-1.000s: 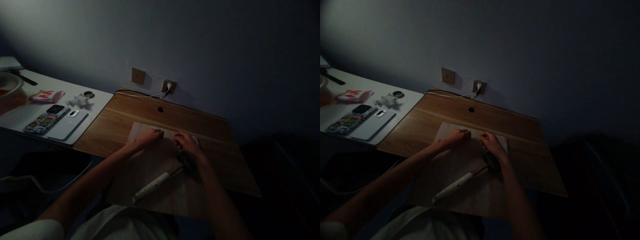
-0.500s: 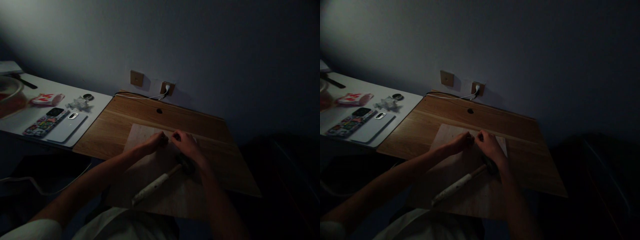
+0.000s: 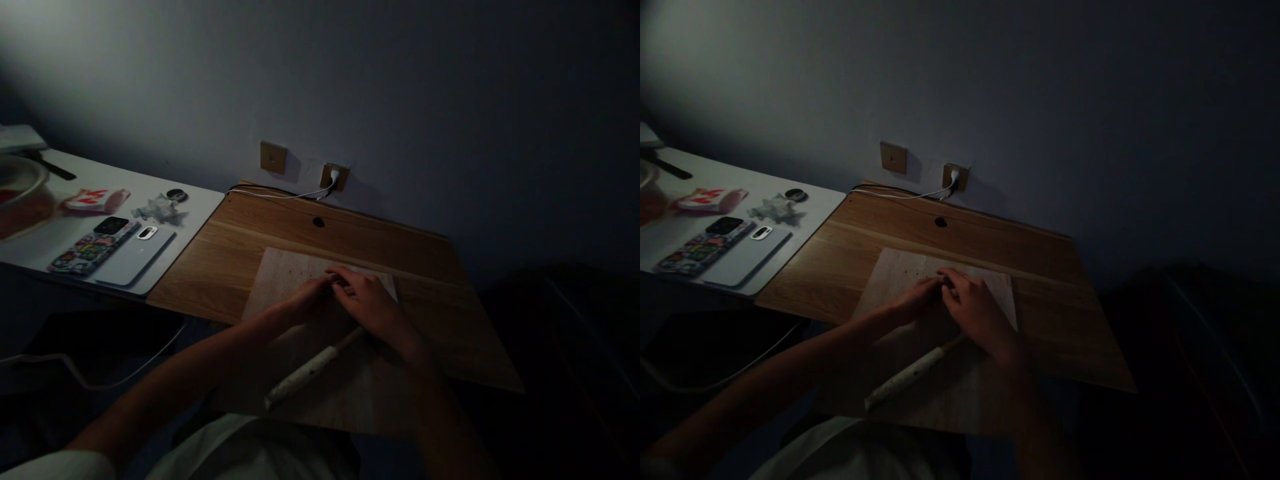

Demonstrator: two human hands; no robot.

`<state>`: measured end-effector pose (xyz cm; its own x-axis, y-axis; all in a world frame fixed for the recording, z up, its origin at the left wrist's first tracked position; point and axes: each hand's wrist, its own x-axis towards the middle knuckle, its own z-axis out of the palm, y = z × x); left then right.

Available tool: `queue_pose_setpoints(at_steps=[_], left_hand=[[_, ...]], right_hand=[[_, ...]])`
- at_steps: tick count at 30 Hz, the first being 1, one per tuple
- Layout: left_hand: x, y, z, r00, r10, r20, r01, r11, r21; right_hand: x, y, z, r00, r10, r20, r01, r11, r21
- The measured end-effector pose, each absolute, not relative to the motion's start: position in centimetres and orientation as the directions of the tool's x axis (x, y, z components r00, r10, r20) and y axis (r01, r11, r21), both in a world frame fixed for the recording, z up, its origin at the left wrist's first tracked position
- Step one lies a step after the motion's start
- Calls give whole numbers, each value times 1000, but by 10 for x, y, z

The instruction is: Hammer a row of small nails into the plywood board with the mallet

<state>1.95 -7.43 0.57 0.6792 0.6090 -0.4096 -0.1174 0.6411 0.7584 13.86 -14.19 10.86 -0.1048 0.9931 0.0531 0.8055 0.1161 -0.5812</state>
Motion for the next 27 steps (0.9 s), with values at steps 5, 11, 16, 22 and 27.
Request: queue_pose_setpoints(at_steps=[5,11,16,22,27], left_hand=[[1,-74,5,727,684,65,353,-453,819],[-29,-85,-2,926,327,189,265,-920,290],[-40,-87,-9,929,285,238,218,-937,272],[-78,-111,18,870,264,417,176,-955,238],[-210,-180,4,792,325,517,192,-936,294]], right_hand=[[147,-205,86,52,949,310,782,154,-604],[134,-310,26,-296,836,462,847,453,-277],[133,-342,-12,-301,855,423,942,336,-9],[134,-338,-26,-315,843,437,941,336,30],[125,-322,-29,-317,850,421,938,346,7]])
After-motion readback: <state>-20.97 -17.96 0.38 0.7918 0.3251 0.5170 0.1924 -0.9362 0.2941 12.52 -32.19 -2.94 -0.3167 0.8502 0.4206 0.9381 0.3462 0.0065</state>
